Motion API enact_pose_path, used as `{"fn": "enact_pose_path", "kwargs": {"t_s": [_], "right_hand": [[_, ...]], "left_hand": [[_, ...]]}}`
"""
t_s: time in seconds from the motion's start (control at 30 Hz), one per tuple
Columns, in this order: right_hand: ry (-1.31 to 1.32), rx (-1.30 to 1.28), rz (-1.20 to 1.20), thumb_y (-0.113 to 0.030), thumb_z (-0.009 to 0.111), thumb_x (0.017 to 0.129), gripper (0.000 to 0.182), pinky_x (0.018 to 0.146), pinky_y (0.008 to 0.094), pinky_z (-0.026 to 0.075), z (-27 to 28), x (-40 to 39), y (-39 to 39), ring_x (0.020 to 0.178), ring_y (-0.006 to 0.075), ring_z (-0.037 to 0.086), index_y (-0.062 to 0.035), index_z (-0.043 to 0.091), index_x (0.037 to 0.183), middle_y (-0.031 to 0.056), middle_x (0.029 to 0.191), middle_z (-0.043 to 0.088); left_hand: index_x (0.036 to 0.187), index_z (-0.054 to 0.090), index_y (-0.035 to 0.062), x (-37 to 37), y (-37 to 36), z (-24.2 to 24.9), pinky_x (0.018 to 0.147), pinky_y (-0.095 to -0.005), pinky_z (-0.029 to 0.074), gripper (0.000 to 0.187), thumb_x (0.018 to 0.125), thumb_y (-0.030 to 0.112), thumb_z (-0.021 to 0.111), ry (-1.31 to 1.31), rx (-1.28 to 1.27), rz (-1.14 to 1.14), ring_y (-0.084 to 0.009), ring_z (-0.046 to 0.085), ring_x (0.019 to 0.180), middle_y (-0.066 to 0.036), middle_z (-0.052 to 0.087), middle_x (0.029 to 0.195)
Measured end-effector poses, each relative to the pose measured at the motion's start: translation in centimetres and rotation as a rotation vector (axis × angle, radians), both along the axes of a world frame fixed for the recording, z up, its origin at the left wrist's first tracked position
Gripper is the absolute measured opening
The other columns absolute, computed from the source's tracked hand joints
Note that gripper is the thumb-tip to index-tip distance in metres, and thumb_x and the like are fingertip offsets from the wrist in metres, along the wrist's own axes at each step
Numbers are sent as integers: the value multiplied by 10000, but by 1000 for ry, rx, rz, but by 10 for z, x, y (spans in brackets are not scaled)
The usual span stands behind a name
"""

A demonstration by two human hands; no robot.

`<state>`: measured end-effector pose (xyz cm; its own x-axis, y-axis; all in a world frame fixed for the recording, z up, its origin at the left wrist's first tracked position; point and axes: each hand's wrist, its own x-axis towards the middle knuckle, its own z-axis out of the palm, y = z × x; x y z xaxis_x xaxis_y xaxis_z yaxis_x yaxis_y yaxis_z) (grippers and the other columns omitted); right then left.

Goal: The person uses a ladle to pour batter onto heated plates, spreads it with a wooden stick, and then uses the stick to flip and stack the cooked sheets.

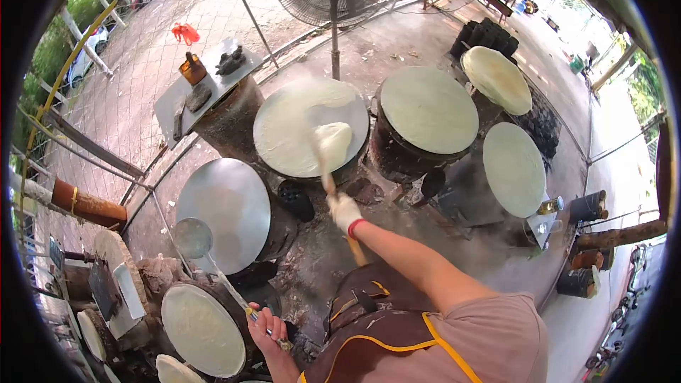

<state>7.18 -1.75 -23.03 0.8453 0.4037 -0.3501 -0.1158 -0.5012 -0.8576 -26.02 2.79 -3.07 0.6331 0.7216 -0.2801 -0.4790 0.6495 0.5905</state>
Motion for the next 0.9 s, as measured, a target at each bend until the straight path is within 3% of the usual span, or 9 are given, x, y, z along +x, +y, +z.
{"fn": "enact_pose_path", "kwargs": {"t_s": [0.07, 0.1, 0.13, 0.33, 0.4, 0.6, 0.73, 0.8, 0.9], "right_hand": [[27, -108, 346, -360, 508, 870, 392, 685, 390, 480, 30, -3, -37, 743, 304, 623, -40, 592, 1080, 167, 813, 648], [-147, -194, 316, -376, 517, 860, 429, 767, 395, 467, 29, 8, -53, 870, 328, 619, -46, 584, 1126, 203, 933, 641], [-50, -159, 223, -358, 511, 867, 404, 786, 419, 458, 31, 25, -66, 922, 337, 611, -55, 590, 1123, 208, 964, 635], [-131, -25, 273, -371, 466, 882, 370, 786, 474, 452, 60, 108, -88, 928, 415, 563, -38, 605, 966, 245, 939, 607], [-108, -175, 479, -377, 445, 885, 364, 825, 469, 451, 52, 111, -116, 950, 413, 567, -66, 590, 1006, 247, 964, 606], [-124, -216, 365, -323, 439, 902, 321, 770, 494, 461, 94, 203, -88, 906, 405, 584, -51, 573, 1008, 248, 916, 615], [-209, -139, 810, -338, 441, 896, 354, 817, 469, 451, 79, 181, -130, 920, 388, 588, -51, 563, 1063, 248, 960, 611], [-96, -189, 825, -350, 432, 896, 371, 845, 461, 440, 68, 174, -155, 945, 383, 582, -68, 547, 1108, 245, 997, 604], [-247, -275, 434, -345, 435, 894, 357, 810, 487, 452, 45, 204, -142, 920, 385, 590, -78, 536, 1108, 237, 964, 615]], "left_hand": [[1099, 418, 53, 19, -15, 0, 308, -198, 312, 159, 954, 114, 395, 10, -25, -6, -45, 311, 363, 1, 320, 600], [1094, 423, 59, 29, -22, 3, 315, -195, 313, 157, 954, 127, 403, 20, -46, 0, -46, 312, 371, 3, 319, 605], [1089, 428, 64, 41, -30, 6, 323, -191, 315, 155, 955, 139, 410, 27, -65, 10, -48, 313, 378, 4, 318, 610], [1072, 442, 86, 120, -77, 19, 387, -197, 324, 156, 942, 170, 463, 26, -76, -22, -58, 317, 433, 7, 320, 651], [1068, 442, 93, 146, -90, 25, 412, -205, 329, 161, 933, 170, 484, 19, -79, -29, -64, 324, 457, 4, 329, 669], [1031, 436, 53, 202, -111, 38, 440, -214, 340, 222, 854, 89, 564, 17, -52, -70, -81, 349, 515, -22, 374, 736], [1019, 428, 31, 215, -113, 39, 435, -217, 343, 263, 799, 39, 571, 2, -87, -105, -86, 350, 524, -29, 385, 757], [1017, 426, 31, 219, -111, 37, 431, -216, 343, 270, 787, 37, 570, 31, -100, -96, -89, 349, 525, -30, 388, 764], [1012, 427, 23, 219, -109, 35, 425, -214, 341, 261, 789, 33, 562, 21, -132, -75, -93, 350, 521, -38, 390, 773]]}}
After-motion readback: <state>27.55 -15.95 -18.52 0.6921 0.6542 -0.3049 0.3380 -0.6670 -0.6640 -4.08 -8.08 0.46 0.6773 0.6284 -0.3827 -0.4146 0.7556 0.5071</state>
